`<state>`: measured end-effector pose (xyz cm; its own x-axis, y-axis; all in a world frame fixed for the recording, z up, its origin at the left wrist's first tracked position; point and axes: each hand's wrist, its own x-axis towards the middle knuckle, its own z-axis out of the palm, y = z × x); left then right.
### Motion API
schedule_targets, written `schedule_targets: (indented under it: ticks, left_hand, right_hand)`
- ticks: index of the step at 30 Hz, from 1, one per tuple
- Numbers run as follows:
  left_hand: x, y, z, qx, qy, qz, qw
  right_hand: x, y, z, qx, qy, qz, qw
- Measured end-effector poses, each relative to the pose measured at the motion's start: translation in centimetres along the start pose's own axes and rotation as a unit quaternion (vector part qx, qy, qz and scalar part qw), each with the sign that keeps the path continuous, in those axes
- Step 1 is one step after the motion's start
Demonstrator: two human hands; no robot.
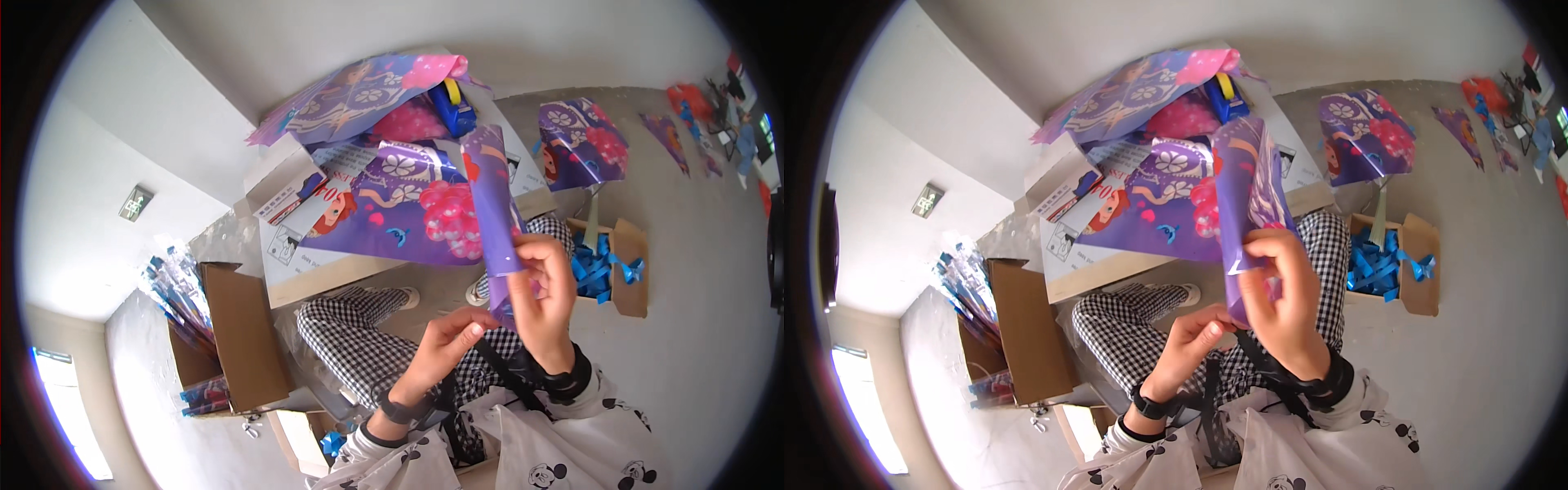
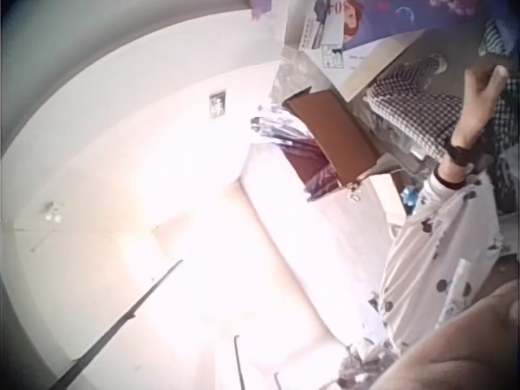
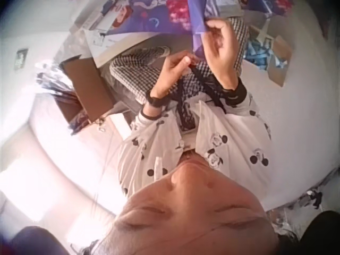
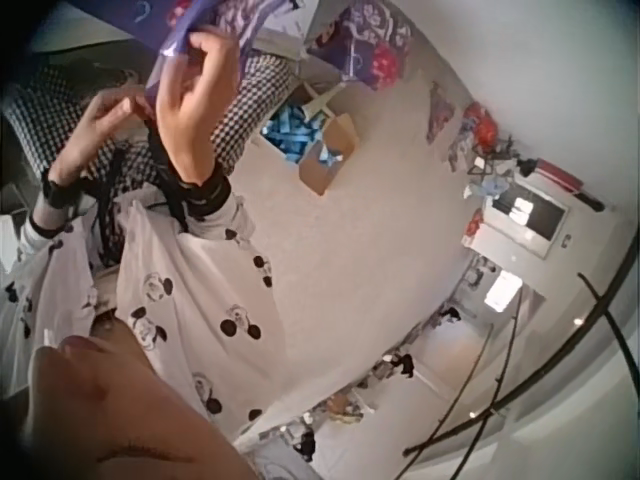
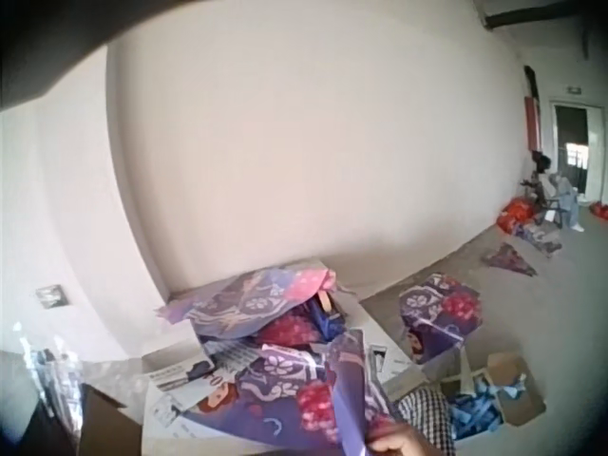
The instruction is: Assembling a character-themed kite by attaching support rods and tape.
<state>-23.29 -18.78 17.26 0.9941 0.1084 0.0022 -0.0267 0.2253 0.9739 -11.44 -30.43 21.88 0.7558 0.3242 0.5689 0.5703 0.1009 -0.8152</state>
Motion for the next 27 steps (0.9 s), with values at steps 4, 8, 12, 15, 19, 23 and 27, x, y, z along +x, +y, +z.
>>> schedule_targets:
  ticks: [4, 8, 12, 15, 19, 23, 27]
  left_hand:
    - [0.2, 0.7, 0.4, -0.208, 0.029, -0.052, 0.976]
    - [1.1, 2.9, 2.2, -0.359, 0.093, -0.183, 0.911]
    - [1.3, -0.8, 0.3, -0.482, 0.095, -0.129, 0.861]
    - [1.1, -1.8, -1.8, -0.434, 0.115, -0.071, 0.891]
    - [0.1, -0.7, -1.4, -0.131, 0.323, -0.02, 0.937]
    - [-1.0, 1.0, -1.7, 0.013, 0.351, 0.053, 0.935]
    - [-1.6, 2.6, -1.3, -0.036, 0.305, -0.01, 0.952]
  right_hand:
    - [0.0, -0.9, 0.8, -0.051, -0.07, -0.135, 0.987]
    - [-0.1, -1.4, 0.1, -0.088, -0.101, -0.22, 0.966]
    - [-0.2, -1.5, -2.4, -0.182, -0.163, -0.275, 0.93]
    - [-0.9, -0.6, -4.1, -0.239, -0.18, -0.287, 0.91]
    - [-2.9, 0.8, -4.1, -0.262, -0.197, -0.272, 0.905]
    - [-5.2, 1.7, -2.0, -0.242, -0.214, -0.217, 0.921]
    - [-6.1, 1.5, 0.0, -0.205, -0.251, -0.162, 0.932]
